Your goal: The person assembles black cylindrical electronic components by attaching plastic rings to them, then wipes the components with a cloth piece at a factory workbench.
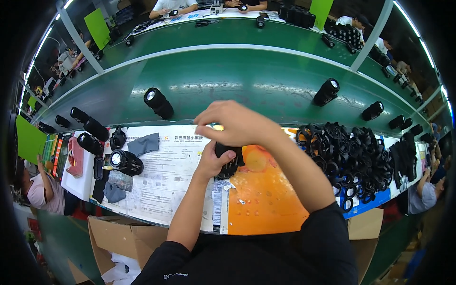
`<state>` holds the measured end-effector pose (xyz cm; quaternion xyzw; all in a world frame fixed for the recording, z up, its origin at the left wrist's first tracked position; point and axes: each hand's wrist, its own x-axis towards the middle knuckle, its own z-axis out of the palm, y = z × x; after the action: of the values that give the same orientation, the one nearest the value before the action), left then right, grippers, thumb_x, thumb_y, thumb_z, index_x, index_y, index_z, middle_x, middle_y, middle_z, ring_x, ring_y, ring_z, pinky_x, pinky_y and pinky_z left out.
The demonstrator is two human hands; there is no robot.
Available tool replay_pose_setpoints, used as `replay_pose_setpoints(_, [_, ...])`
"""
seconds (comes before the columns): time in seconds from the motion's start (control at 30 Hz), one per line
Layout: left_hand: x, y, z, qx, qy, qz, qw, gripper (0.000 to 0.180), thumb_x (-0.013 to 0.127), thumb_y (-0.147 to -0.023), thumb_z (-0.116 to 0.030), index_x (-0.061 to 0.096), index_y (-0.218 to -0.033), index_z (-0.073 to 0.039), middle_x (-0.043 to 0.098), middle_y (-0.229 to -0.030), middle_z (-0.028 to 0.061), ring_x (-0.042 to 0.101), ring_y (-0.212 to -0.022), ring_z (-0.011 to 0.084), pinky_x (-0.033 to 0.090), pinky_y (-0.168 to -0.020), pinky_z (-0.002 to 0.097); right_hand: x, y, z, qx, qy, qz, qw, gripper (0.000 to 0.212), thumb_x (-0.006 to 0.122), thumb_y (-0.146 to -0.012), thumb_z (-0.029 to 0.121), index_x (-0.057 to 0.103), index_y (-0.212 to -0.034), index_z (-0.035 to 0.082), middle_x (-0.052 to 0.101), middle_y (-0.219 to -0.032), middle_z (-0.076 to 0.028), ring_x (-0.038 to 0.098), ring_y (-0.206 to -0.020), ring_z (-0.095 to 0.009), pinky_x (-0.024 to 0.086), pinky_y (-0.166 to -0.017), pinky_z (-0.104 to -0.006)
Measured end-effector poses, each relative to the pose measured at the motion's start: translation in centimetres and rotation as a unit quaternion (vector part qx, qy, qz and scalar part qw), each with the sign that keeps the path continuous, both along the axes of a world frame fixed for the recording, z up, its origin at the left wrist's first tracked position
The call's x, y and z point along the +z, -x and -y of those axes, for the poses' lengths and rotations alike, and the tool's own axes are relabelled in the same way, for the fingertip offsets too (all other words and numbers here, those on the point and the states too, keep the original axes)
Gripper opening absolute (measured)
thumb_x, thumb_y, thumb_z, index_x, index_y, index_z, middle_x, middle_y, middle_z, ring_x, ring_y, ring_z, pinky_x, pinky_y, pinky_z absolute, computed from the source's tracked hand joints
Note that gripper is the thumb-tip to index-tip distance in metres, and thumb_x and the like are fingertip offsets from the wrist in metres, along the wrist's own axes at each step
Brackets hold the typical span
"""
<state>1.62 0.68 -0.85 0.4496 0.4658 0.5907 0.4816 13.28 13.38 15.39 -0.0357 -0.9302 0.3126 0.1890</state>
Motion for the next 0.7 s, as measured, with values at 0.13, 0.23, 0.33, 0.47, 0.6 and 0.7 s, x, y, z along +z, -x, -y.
replay_pose_setpoints(0.13, [-1.1, -0.5, 0.0, 0.024, -0.062, -0.019, 0.998, 0.05, 0.092, -0.092, -0.019, 0.071, -0.133, 0.001, 0.077, -0.126, 0.0093, 0.073, -0.116, 0.0212, 0.06, -0.101, 0.0386, -2.2, 3.1, 1.3, -0.024, -0.01, 0.308, 0.951, 0.041, 0.058, -0.104, 0.04, 0.086, -0.108, 0.01, 0.082, -0.095, -0.018, 0.076, -0.087, -0.041, 0.06, -0.088, -0.0506])
replay_pose_setpoints(0.23, [-1.5, -0.2, -0.2, 0.014, -0.062, -0.029, 0.998, 0.057, 0.094, -0.09, -0.02, 0.068, -0.137, -0.001, 0.073, -0.132, 0.007, 0.068, -0.122, 0.0178, 0.056, -0.104, 0.0355, -3.7, 2.8, 1.2, -0.014, 0.079, 0.196, 0.977, 0.038, 0.06, -0.101, 0.037, 0.087, -0.104, 0.01, 0.084, -0.098, -0.015, 0.078, -0.091, -0.038, 0.06, -0.088, -0.0496])
replay_pose_setpoints(0.33, [-1.5, -0.7, -0.6, 0.055, -0.094, -0.045, 0.993, 0.067, 0.096, -0.088, -0.032, 0.066, -0.138, 0.0, 0.074, -0.128, 0.0077, 0.069, -0.119, 0.0177, 0.056, -0.104, 0.0357, -4.2, 2.1, 0.9, -0.019, 0.08, 0.148, 0.986, 0.035, 0.063, -0.107, 0.034, 0.086, -0.111, 0.009, 0.086, -0.106, -0.012, 0.081, -0.097, -0.03, 0.062, -0.093, -0.0408])
replay_pose_setpoints(0.47, [0.0, 0.0, -0.3, 0.018, -0.034, 0.045, 0.998, 0.079, 0.093, -0.09, -0.048, 0.062, -0.141, 0.003, 0.075, -0.117, 0.0097, 0.073, -0.104, 0.0185, 0.061, -0.095, 0.0342, -6.9, 1.0, -0.6, -0.097, 0.362, -0.129, 0.918, 0.04, 0.056, -0.117, 0.032, 0.077, -0.122, -0.001, 0.08, -0.13, -0.015, 0.074, -0.116, -0.022, 0.057, -0.109, -0.0399])
replay_pose_setpoints(0.6, [1.5, 2.3, -0.9, 0.061, -0.17, 0.16, 0.97, 0.091, 0.087, -0.089, -0.071, 0.06, -0.14, -0.001, 0.074, -0.124, 0.0098, 0.073, -0.11, 0.0191, 0.06, -0.099, 0.0349, -14.1, -2.4, 2.6, -0.158, 0.563, -0.111, 0.803, 0.057, 0.045, -0.121, 0.05, 0.06, -0.149, 0.003, 0.068, -0.147, -0.014, 0.071, -0.123, -0.026, 0.058, -0.112, -0.047])
replay_pose_setpoints(0.7, [3.3, 4.0, -1.9, 0.096, -0.188, 0.075, 0.975, 0.093, 0.076, -0.096, -0.075, 0.057, -0.146, 0.001, 0.069, -0.136, 0.0128, 0.067, -0.125, 0.0217, 0.054, -0.11, 0.0369, -13.4, -3.0, 6.1, -0.016, 0.771, -0.098, 0.629, 0.062, 0.047, -0.12, 0.055, 0.047, -0.161, 0.009, 0.062, -0.149, -0.014, 0.071, -0.12, -0.031, 0.064, -0.103, -0.053])
